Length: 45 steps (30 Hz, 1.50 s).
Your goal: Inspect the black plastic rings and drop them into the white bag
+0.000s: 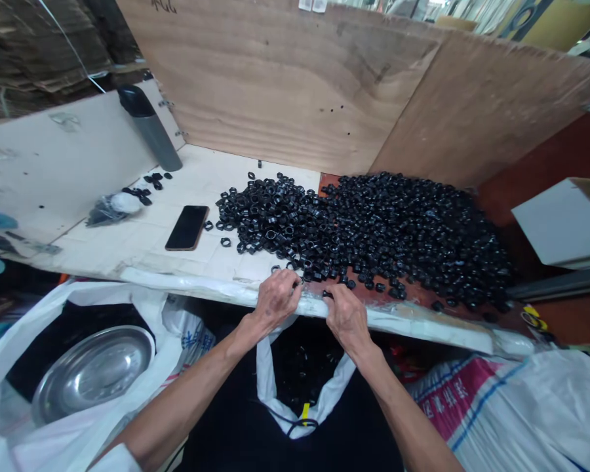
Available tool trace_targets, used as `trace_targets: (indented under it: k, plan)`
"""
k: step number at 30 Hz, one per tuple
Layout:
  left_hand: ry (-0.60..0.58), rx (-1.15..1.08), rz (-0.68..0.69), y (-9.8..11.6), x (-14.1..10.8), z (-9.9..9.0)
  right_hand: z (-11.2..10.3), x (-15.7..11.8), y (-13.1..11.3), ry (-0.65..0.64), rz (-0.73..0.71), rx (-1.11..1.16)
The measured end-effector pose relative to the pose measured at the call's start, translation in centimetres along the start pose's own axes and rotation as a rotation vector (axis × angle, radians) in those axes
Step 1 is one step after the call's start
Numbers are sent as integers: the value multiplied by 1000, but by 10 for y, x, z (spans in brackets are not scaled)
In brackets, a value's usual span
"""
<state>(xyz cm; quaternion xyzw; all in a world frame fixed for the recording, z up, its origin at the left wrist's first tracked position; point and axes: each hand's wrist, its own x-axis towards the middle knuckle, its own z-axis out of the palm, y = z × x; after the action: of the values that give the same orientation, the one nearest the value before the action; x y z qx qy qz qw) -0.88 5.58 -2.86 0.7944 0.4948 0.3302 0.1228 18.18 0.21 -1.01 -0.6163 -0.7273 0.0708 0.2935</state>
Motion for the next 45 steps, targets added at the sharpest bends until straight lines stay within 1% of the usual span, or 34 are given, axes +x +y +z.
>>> trace_targets:
  k: [2,4,6,7,9,10,14,16,18,21,24,27,30,33,36,38,40,42,45]
  plan:
    - [-21,-137,-23,2,-2,-6,-2,2,-5,13,78,154]
    - [-77,-276,-37,7,-4,-15,-3,3,-13,40,164,391]
    - [-135,-364,-11,15,-5,-25,-5,3,-23,49,194,584]
    - [-146,-397,6,19,-5,-30,-6,3,-28,48,184,634]
    - [-147,-477,20,26,-6,-37,-10,2,-36,43,152,663]
    - [-147,-533,5,29,-7,-40,-12,2,-38,46,149,660]
    - [-173,-796,-171,33,-11,-43,-18,-2,-41,70,174,643]
    - [-185,-877,-212,34,-14,-43,-19,-4,-41,70,172,635]
    - [-173,-887,-159,33,-17,-42,-20,-7,-42,68,189,621]
    - [-94,-829,-41,33,-21,-39,-20,-13,-47,87,235,584]
    - [-38,-791,12,35,-24,-38,-23,-17,-50,92,198,528]
    - [-41,-798,13,37,-25,-39,-27,-20,-49,25,146,529]
    - [-58,-795,17,39,-27,-38,-31,-22,-45,-49,162,541]
    - [-23,-738,96,38,-31,-33,-34,-23,-45,-83,214,487]
    - [26,-692,181,38,-34,-28,-35,-22,-48,-80,227,378]
    - [24,-703,174,39,-35,-26,-35,-21,-48,-75,225,319]
    - [-7,-729,111,40,-35,-24,-34,-21,-47,-76,256,325]
    - [-49,-757,43,41,-35,-23,-32,-21,-43,-71,325,423]
    - [-88,-823,-26,43,-37,-19,-29,-24,-38,-37,416,659]
